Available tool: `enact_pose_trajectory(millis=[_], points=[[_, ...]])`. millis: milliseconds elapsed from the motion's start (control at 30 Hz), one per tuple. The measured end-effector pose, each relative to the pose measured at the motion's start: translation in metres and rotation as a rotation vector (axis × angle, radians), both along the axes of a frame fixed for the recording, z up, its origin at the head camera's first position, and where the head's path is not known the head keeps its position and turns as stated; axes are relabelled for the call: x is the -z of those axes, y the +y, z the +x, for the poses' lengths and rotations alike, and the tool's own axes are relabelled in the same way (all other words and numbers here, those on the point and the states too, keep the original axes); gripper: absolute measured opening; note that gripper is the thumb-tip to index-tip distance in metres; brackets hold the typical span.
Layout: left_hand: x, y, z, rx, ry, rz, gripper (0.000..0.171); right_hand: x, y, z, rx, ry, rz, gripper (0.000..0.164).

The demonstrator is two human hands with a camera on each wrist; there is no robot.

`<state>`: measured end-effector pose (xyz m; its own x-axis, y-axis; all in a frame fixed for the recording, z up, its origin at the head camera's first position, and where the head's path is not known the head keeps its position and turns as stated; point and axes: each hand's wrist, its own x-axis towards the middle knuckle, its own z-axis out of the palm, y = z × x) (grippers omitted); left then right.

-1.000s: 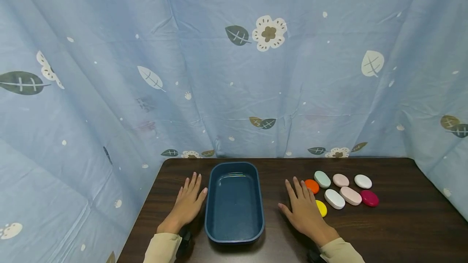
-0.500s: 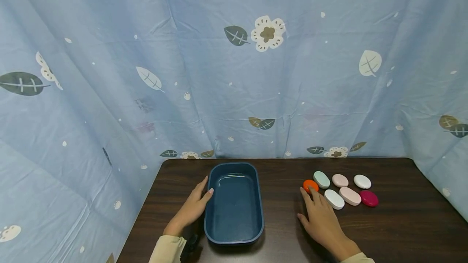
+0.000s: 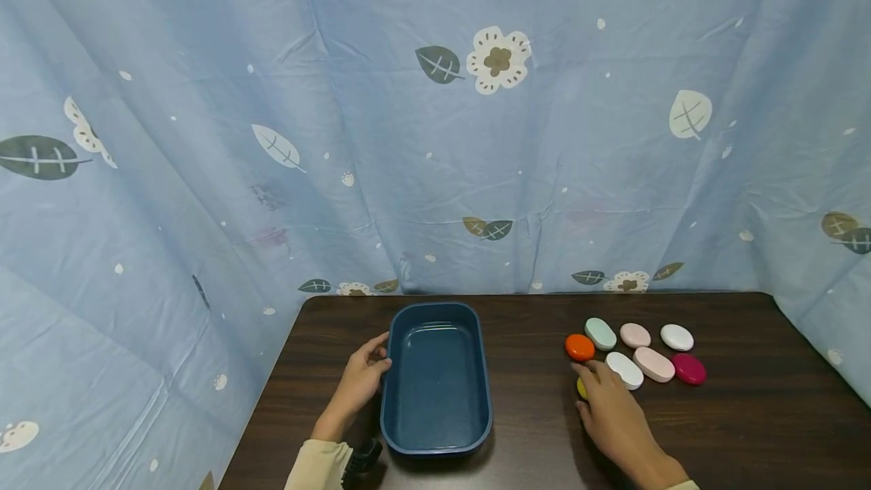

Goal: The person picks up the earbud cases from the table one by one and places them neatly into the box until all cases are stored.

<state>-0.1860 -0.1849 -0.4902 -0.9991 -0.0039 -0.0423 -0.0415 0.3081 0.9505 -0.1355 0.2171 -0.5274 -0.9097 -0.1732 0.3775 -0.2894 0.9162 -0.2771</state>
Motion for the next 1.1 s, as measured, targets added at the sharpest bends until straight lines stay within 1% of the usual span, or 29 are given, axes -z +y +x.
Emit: enact_pose_trajectory(millis=[67,267,467,567,700,900,1100], points=[[0.001,0.000,-0.001,-0.007,-0.027,0.036,0.050,0.000,0.001,0.000,0.006,-0.003,-0.016,0.053],[0.001,-0.002,-0.001,0.000,-0.067,0.099,0.049,-0.003,0.005,-0.002,0.022,-0.063,-0.069,0.050],[0.001,0.001,-0.001,0.017,-0.065,0.121,0.048,-0.006,0.006,-0.005,-0.001,-0.070,-0.108,0.050],[0.002,0.002,-0.002,0.014,-0.061,0.128,0.048,-0.011,0.003,-0.006,-0.016,-0.070,-0.122,0.051],[0.003,0.006,-0.003,0.006,-0.058,0.159,0.049,-0.023,-0.007,-0.010,-0.039,-0.061,-0.154,0.051],[0.004,0.008,-0.003,0.015,-0.062,0.187,0.050,-0.046,-0.027,-0.015,-0.082,-0.018,-0.211,0.052],[0.005,0.008,-0.003,0.023,-0.088,0.202,0.050,-0.064,-0.050,-0.022,-0.111,-0.038,-0.259,0.051]])
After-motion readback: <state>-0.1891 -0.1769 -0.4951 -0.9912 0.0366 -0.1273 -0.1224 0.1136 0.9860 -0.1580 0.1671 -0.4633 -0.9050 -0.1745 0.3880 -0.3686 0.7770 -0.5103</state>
